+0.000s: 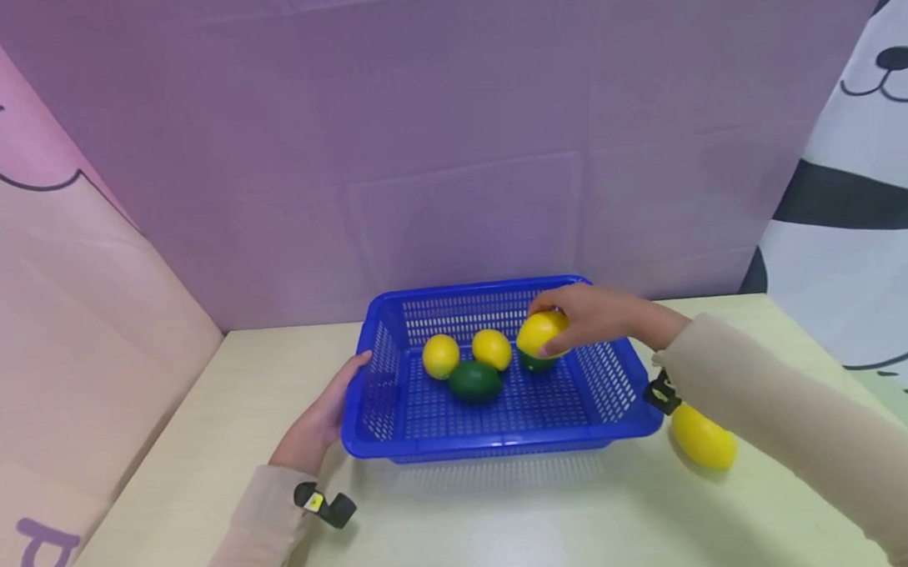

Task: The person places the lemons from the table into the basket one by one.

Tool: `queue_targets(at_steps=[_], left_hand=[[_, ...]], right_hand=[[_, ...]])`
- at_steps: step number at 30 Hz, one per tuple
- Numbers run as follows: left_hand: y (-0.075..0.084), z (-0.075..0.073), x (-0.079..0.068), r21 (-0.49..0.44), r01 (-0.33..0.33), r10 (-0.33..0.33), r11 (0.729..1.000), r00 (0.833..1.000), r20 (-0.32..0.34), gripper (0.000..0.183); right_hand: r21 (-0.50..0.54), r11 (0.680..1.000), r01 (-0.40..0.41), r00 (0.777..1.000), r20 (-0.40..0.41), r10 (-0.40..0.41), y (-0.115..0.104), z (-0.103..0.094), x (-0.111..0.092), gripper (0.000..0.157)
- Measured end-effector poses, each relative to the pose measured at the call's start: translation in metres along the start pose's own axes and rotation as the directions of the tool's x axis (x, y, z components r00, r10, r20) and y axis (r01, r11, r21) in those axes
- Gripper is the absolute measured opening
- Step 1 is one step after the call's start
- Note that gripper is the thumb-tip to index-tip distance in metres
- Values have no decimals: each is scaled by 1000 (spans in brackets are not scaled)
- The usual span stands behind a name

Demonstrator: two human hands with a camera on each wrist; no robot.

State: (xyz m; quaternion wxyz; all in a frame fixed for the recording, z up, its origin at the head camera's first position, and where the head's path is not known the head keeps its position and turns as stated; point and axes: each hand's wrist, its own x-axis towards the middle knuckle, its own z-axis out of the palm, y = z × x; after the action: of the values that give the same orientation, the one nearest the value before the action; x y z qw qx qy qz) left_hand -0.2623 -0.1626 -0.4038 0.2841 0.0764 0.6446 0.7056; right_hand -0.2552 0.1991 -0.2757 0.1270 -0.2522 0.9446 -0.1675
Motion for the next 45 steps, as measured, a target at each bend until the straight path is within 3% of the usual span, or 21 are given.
queue_targets(at_steps=[8, 15, 24, 37, 45], left_hand=[[0, 0, 0, -7, 2, -2, 1000, 1000, 3, 77], [0, 0, 0, -7, 2, -2, 1000, 1000, -2, 76], [0, 0, 0, -3, 13, -14, 1000, 1000, -17, 77], [0, -1, 0, -3, 13, -13, 1000, 1000, -17, 77], [0, -1, -1, -5, 18, -18, 1000, 1000, -11, 78]], right_hand=[[26, 998, 53, 999, 13, -53, -6, 16, 19, 46], [33, 999, 23, 998, 57, -25, -4, 27, 30, 47], [30, 1000, -1, 990, 141, -3, 1, 36, 34, 46], [41, 998, 55, 974, 217, -62, 7, 48, 39, 40], [29, 998, 56, 968, 244, -62, 7, 51, 39, 45]])
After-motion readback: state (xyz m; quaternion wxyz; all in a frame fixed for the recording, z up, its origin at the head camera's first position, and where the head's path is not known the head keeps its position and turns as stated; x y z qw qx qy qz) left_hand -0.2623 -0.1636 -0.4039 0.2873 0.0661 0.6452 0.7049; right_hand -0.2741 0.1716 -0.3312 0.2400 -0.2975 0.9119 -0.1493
